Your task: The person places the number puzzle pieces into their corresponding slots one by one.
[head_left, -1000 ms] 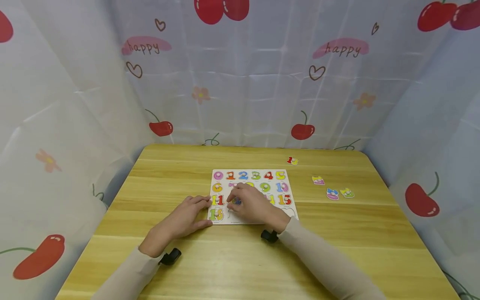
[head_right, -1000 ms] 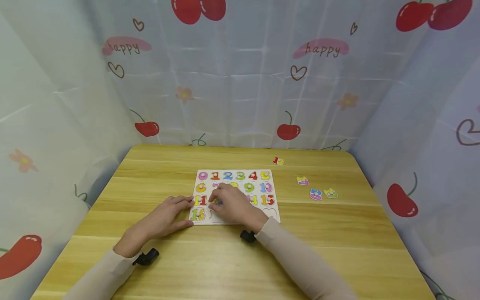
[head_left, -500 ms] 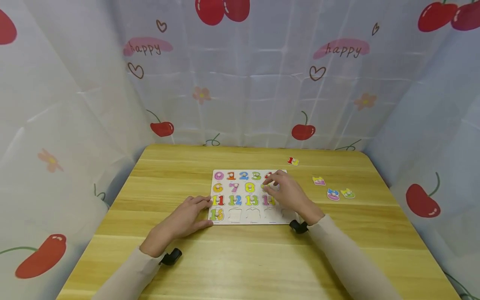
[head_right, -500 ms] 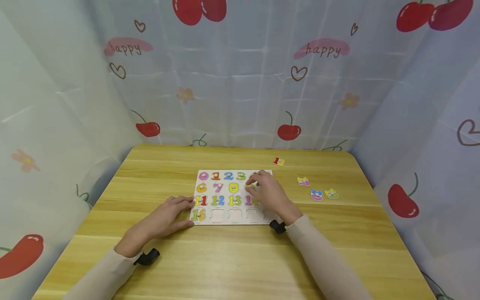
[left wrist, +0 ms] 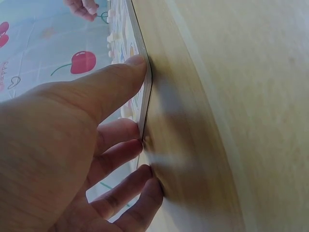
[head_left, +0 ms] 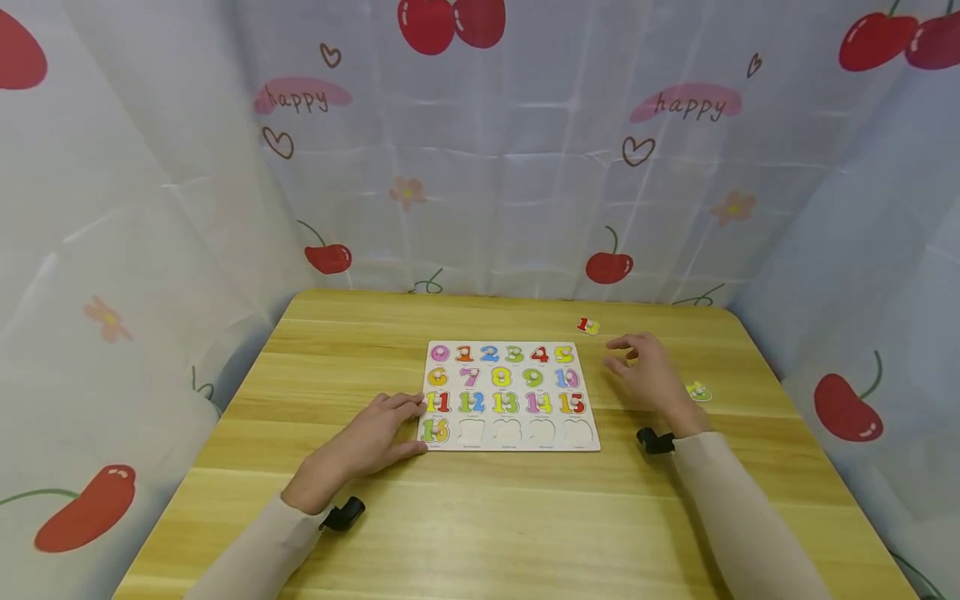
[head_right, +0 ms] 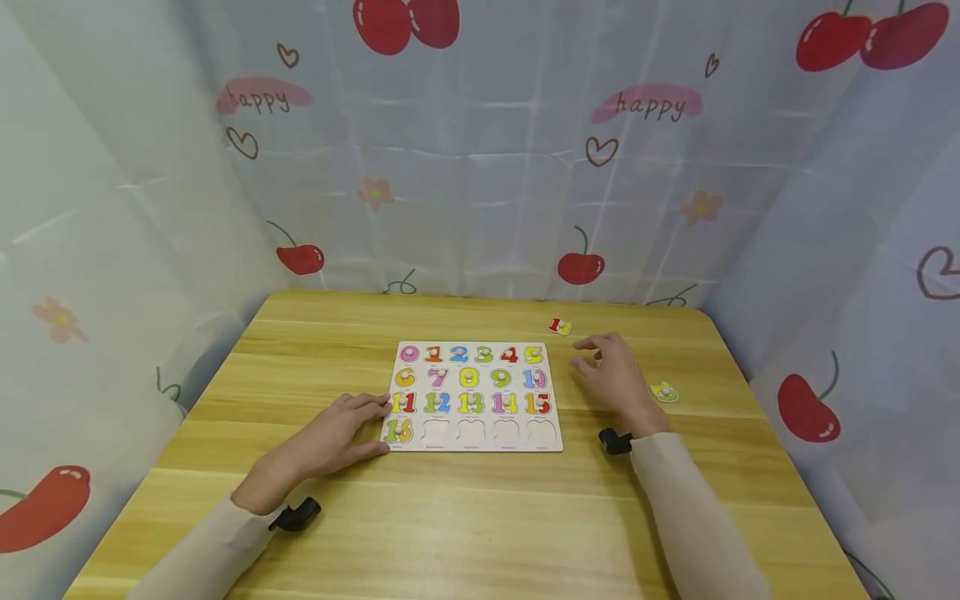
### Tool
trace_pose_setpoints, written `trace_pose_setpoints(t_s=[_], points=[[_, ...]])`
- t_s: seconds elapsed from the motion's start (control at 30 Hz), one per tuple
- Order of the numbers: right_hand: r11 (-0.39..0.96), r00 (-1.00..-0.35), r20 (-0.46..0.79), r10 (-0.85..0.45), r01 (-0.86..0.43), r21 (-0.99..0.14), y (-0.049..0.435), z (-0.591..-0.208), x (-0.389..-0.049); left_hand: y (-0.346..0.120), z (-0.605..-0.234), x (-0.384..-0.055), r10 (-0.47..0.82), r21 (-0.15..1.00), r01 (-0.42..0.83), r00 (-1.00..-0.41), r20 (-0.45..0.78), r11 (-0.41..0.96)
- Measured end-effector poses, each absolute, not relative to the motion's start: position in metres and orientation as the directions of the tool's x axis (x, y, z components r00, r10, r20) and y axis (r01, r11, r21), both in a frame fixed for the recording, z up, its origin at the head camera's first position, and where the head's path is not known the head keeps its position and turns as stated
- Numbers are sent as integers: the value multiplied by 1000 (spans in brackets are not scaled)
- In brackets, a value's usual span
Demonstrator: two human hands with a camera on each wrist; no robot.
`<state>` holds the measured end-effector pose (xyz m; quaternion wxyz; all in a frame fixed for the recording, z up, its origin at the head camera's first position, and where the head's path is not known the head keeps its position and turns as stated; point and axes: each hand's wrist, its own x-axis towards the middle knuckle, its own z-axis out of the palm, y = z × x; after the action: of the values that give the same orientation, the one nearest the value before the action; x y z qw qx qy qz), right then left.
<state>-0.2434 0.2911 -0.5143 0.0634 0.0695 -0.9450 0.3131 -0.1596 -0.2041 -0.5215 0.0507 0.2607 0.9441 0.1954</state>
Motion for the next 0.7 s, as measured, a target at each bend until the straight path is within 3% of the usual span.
trace_pose_setpoints(t_s=[0.37, 0.7], points=[[786, -994, 110, 23, -50, -617, 345, -527, -250, -205, -521, -160, 525, 395, 487, -851, 14, 779], [768, -1000, 22, 20, 1, -641, 353, -529, -249, -206, -521, -160, 521, 395, 483, -853, 13, 781]])
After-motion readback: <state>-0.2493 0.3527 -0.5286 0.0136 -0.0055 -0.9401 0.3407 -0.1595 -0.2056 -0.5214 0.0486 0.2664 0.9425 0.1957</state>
